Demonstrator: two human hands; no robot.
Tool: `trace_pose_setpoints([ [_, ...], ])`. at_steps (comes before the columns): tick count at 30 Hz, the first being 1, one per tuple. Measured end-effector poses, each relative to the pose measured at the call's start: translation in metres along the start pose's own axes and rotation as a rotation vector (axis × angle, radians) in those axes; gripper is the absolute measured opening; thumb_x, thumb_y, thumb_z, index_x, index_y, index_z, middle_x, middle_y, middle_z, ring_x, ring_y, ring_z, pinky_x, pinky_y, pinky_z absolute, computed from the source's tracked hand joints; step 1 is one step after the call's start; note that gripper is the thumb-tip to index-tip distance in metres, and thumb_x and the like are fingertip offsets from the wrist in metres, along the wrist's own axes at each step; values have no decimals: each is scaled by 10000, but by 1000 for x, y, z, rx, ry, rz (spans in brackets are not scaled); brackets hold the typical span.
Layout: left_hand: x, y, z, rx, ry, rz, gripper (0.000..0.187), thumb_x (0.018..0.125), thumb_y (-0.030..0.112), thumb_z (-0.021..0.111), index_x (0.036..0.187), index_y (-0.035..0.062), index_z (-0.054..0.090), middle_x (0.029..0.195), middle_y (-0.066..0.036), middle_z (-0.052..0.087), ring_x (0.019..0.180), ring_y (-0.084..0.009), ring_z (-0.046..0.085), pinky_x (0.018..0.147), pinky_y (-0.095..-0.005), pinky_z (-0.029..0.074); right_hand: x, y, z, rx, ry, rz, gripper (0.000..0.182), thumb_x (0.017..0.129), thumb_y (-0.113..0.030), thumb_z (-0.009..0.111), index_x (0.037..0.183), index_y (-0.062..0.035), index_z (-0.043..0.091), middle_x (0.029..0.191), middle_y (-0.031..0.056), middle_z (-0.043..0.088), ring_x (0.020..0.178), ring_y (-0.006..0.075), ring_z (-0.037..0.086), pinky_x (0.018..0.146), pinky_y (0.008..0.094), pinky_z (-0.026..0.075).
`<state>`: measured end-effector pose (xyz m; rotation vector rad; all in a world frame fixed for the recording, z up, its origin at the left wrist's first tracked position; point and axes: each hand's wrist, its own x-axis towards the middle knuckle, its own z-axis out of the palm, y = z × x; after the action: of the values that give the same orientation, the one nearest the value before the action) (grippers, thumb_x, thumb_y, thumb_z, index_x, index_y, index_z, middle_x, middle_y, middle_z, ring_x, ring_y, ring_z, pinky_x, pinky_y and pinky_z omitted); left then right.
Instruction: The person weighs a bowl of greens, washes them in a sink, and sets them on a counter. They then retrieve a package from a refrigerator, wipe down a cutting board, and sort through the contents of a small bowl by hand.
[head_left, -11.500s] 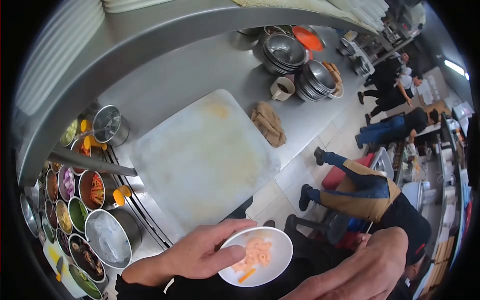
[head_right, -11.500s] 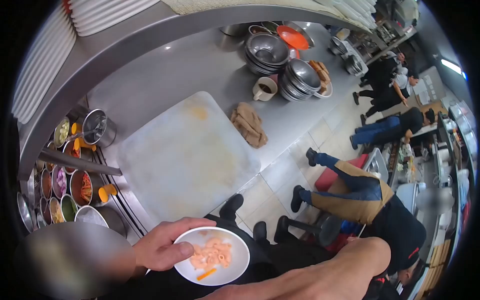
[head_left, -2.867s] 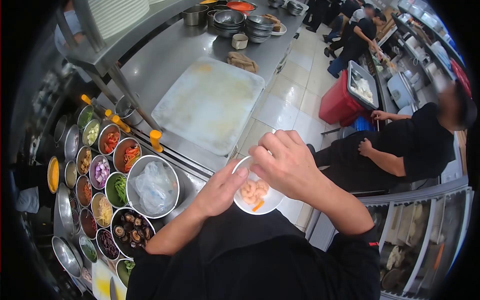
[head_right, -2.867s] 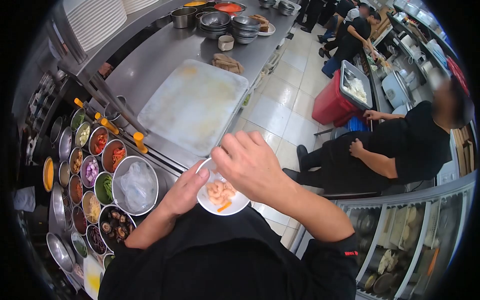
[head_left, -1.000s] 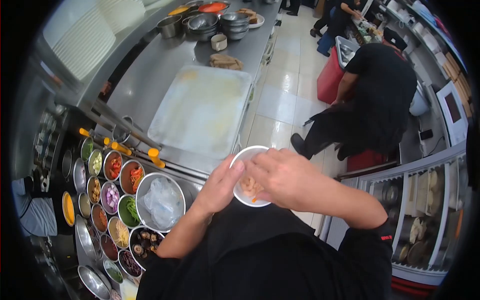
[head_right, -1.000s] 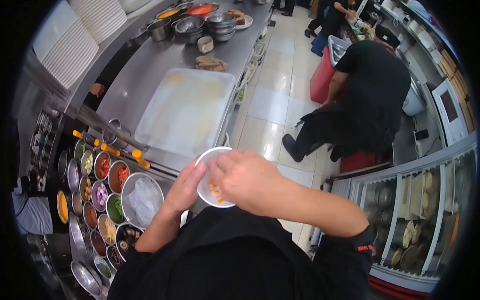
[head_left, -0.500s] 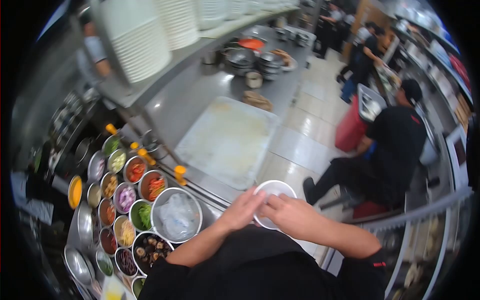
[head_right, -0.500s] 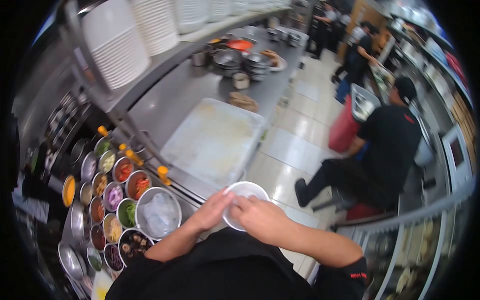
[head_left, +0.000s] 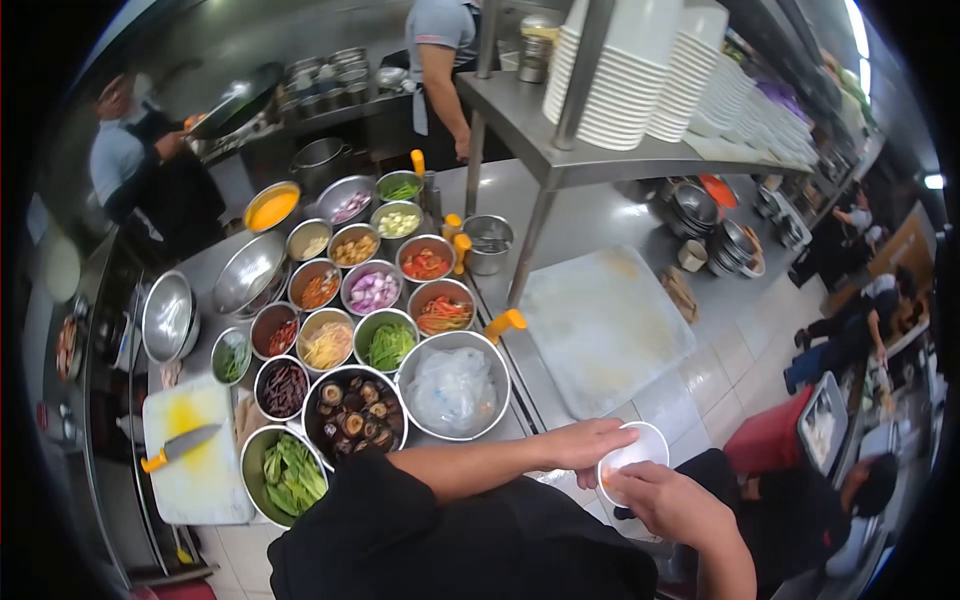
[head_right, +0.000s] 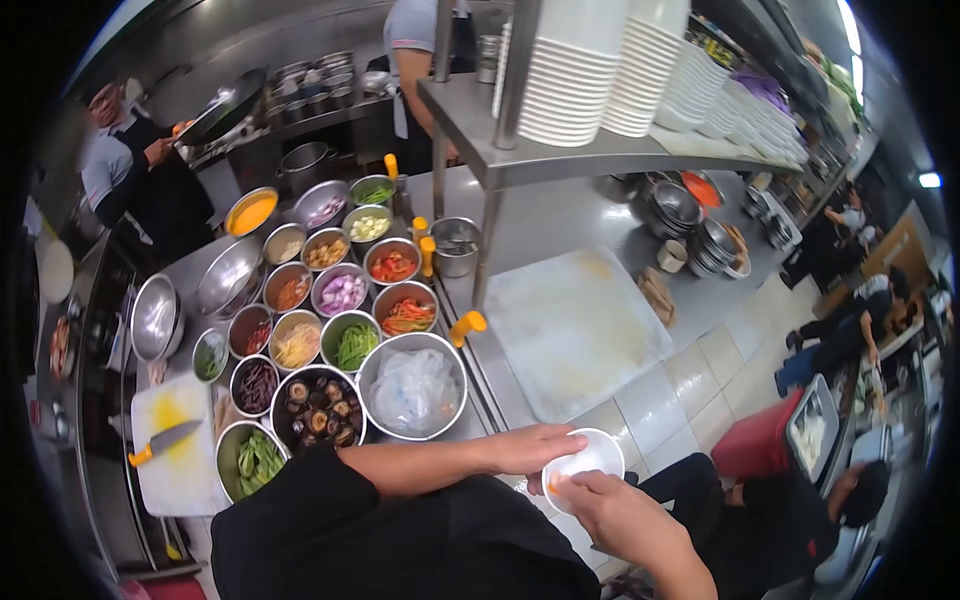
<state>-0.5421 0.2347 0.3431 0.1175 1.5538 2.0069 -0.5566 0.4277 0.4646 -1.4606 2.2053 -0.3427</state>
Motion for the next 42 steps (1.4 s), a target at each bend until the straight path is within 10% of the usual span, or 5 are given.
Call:
trace_pose_setpoints([
  [6,-6,-2,-2,-43,-1,24,554,1015,512,332,1134,2,513,793,-149,655,540,-203,640,480,-292,542,7,4,-11,76,-133,-118,348,861,-149,686,1197,-81,622,1151,134,635,1015,338,620,858,410,533],
  [27,-18,-7,-21,-244,152,-6,465,1024,420,419,1197,10,553,944,-101,645,717,-182,666,477,-295,543,50,38,-22,494,-223,-107,151,841,-60,717,989,-82,694,871,67,692,789,202,676,716,321,528],
  [33,-8,-10,-26,-57,362,49,460,1024,370,459,1255,-23,526,1072,-77,622,1017,-106,556,899,-283,457,82,93,-19,1217,-94,159,187,919,-66,664,1095,-4,652,992,54,692,916,133,661,850,288,538],
  [42,-9,38,-9,-86,540,133,482,1015,340,458,1325,-27,485,1175,-111,601,1089,-165,568,946,-310,443,94,126,-87,1435,-199,114,392,918,37,549,1309,24,518,1177,103,630,1013,142,633,838,257,498],
])
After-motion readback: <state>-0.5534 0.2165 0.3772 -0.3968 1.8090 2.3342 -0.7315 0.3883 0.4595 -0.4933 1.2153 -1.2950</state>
